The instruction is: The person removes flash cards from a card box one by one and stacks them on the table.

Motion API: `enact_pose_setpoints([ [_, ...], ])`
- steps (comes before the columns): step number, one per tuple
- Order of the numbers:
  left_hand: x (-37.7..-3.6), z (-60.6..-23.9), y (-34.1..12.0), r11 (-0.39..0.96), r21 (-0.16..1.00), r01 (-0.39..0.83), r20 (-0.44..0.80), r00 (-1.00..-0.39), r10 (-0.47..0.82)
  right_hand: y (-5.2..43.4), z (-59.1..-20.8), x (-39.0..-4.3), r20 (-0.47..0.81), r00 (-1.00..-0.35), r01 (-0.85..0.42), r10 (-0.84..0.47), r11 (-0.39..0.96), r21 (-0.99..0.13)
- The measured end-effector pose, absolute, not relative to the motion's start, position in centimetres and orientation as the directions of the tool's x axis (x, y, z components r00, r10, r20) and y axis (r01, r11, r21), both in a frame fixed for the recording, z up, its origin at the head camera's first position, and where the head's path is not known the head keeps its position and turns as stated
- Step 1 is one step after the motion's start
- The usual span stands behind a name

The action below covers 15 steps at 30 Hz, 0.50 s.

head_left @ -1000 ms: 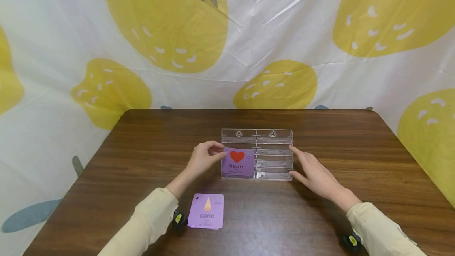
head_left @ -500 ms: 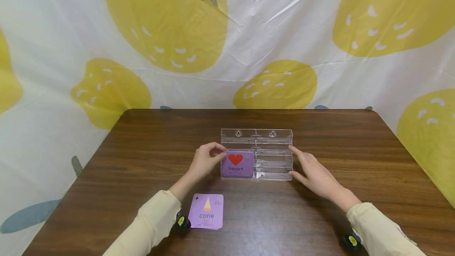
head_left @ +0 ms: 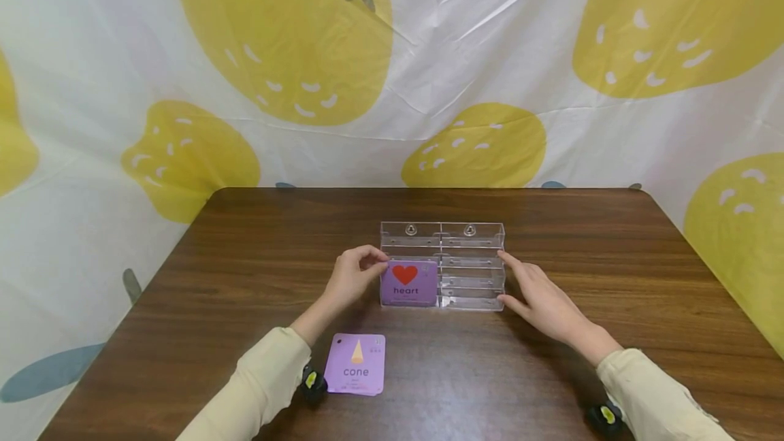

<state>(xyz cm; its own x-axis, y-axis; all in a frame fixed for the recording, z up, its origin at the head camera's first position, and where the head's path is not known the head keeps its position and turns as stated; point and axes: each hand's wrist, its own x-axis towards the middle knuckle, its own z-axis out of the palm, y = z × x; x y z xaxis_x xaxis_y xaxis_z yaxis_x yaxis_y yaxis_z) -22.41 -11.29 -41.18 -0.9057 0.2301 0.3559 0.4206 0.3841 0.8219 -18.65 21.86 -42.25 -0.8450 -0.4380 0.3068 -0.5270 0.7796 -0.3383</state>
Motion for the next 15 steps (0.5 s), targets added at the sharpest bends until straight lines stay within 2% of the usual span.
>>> enact_pose_setpoints([
  [7,-22.78,-41.04,-11.35,0.486,0.758,0.435,0.349,-0.9,0.261,21.85,-42.29,-18.7,0.319,-0.838,-0.536,-0.443,0.775,-0.334],
  [15,-22.81,-40.88,-11.36,0.492,0.754,0.434,0.347,-0.9,0.262,21.83,-42.22,-18.61,0.32,-0.837,-0.537,-0.443,0.775,-0.332],
])
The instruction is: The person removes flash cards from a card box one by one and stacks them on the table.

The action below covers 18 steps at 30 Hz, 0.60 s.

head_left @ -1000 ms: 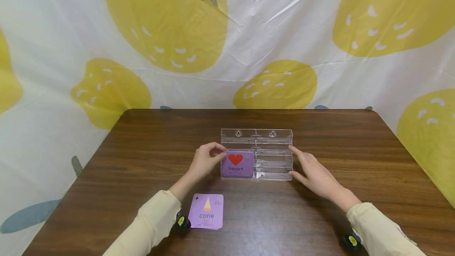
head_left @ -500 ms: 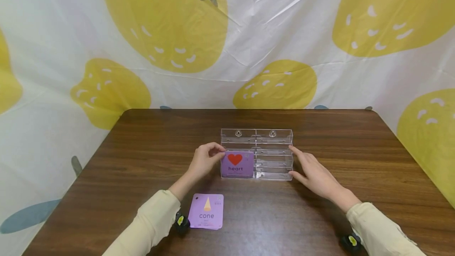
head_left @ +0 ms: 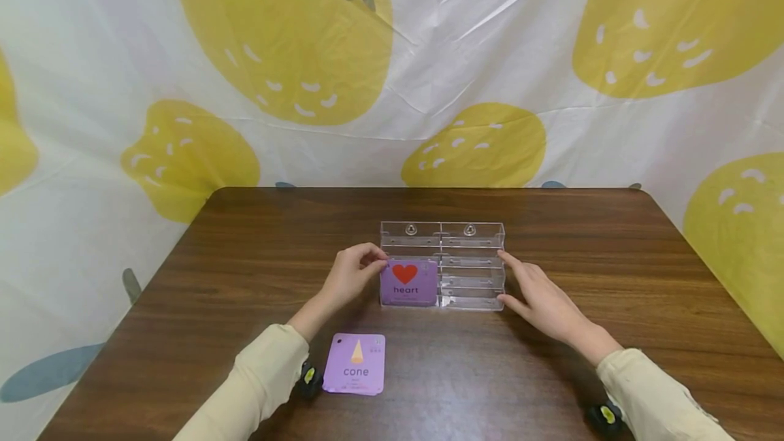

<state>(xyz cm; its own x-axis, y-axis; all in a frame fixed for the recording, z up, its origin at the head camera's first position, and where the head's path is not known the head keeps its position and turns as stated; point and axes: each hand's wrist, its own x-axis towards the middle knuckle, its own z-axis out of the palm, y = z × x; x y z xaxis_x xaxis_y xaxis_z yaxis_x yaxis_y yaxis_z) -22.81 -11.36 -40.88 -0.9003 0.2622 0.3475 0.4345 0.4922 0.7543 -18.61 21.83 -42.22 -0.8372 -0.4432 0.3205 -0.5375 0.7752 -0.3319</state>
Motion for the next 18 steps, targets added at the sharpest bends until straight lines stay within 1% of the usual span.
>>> enact_pose_setpoints([
  [6,-22.8,-40.7,-11.4,0.479,0.773,0.417,0.34,-0.909,0.242,21.8,-42.1,-18.6,0.314,-0.841,-0.532,-0.44,0.778,-0.334],
  [18,-22.6,-39.7,-11.3,0.423,0.813,0.401,0.322,-0.914,0.248,21.8,-42.2,-18.6,0.315,-0.84,-0.533,-0.441,0.779,-0.331],
])
